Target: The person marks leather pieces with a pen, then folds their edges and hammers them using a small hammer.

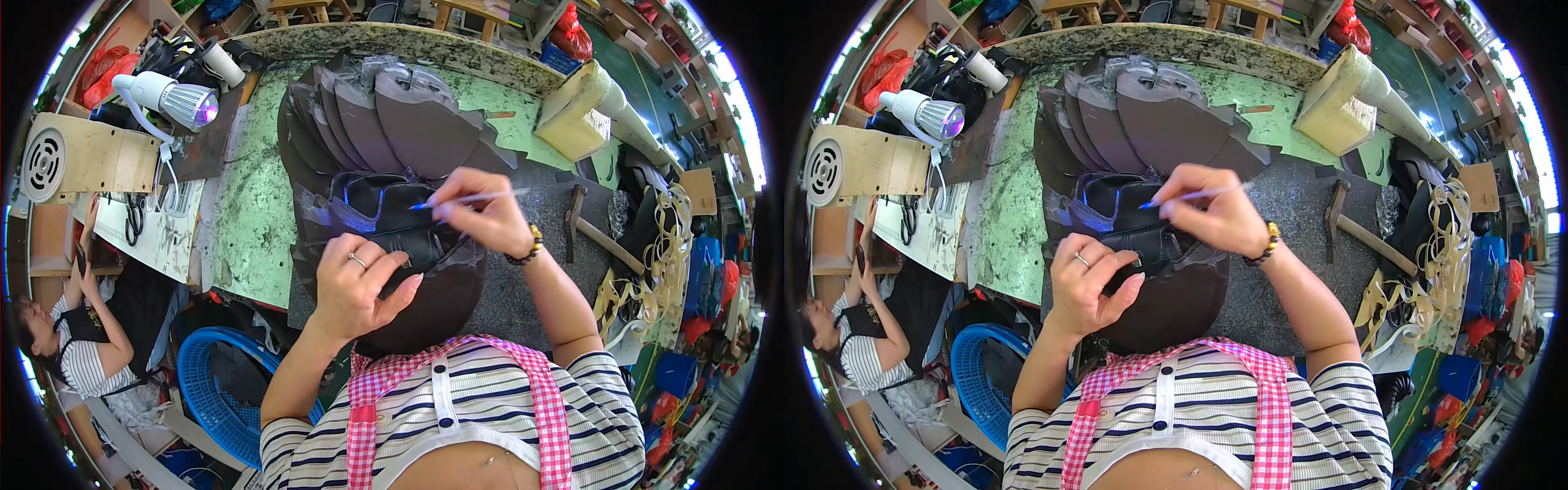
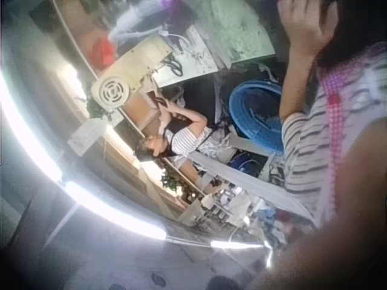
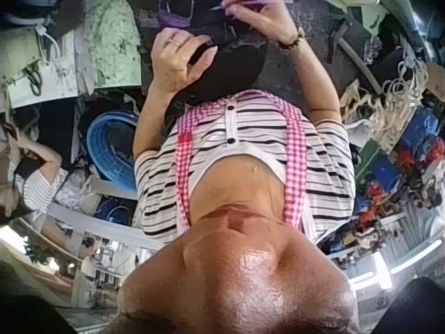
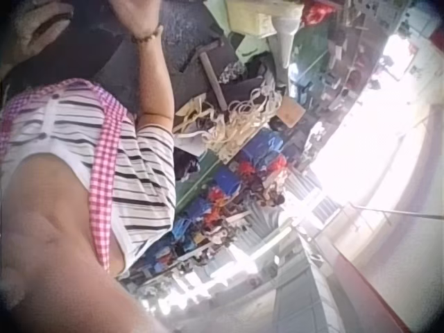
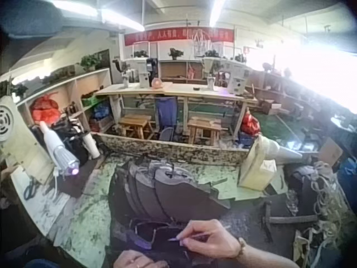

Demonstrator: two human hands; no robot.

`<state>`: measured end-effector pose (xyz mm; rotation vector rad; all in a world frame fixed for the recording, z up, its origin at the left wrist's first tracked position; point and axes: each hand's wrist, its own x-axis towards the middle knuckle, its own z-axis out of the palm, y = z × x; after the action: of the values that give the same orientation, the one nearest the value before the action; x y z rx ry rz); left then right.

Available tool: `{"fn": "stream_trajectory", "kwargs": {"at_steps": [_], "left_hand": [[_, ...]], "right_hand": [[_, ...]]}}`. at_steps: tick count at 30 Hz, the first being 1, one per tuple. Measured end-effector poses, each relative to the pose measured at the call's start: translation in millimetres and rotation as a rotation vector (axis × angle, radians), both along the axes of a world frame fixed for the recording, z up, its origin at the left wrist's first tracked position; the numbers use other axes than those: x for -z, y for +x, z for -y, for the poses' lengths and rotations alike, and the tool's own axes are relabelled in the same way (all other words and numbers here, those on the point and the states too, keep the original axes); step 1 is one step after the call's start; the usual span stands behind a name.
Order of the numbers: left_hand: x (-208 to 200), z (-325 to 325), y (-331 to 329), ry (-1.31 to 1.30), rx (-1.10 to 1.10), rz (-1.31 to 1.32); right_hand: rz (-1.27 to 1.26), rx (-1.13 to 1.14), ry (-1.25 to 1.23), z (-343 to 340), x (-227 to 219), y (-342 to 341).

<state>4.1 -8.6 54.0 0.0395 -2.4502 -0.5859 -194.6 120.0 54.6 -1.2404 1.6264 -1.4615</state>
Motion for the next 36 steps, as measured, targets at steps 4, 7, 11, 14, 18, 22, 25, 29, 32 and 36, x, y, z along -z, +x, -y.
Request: {"fn": "stream_trajectory", "kwargs": {"at_steps": [4,7,11,14,18,22,25,29,32,36], "left_hand": [[13,3,-13,0.075,-0.095,0.032],[-1,11,-29,0.072,-0.128,0.139],[-4,19,-29,0.099,-0.095,0.239],[-9,11,-17,0.152,-0.125,0.235],[-8,3,-3,0.020,-0.059,0.163],[-15,17,-5,0.012,-0.158,0.194],[-8,27,-4,0.121,-0.136,0.222],[-6,15,8,0.335,-0.006,0.076],[-5,15,13,0.245,0.058,0.020],[-11,11,3,0.387,-0.075,0.115]], "right_hand": [[-0.382,0.080,0.018,13,18,12],[-0.110,-0.056,0.055,7,21,6],[0.286,0.189,-0.061,3,15,-10],[0.226,0.108,-0.031,11,9,-14],[-0.133,-0.104,-0.085,34,14,5],[-0.273,-0.011,0.029,38,21,15],[0.188,0.018,0.034,30,16,2],[0.207,0.110,-0.060,24,10,-6],[-0.043,-0.056,-0.037,31,4,6],[-0.273,-0.101,0.065,38,17,10]]}}
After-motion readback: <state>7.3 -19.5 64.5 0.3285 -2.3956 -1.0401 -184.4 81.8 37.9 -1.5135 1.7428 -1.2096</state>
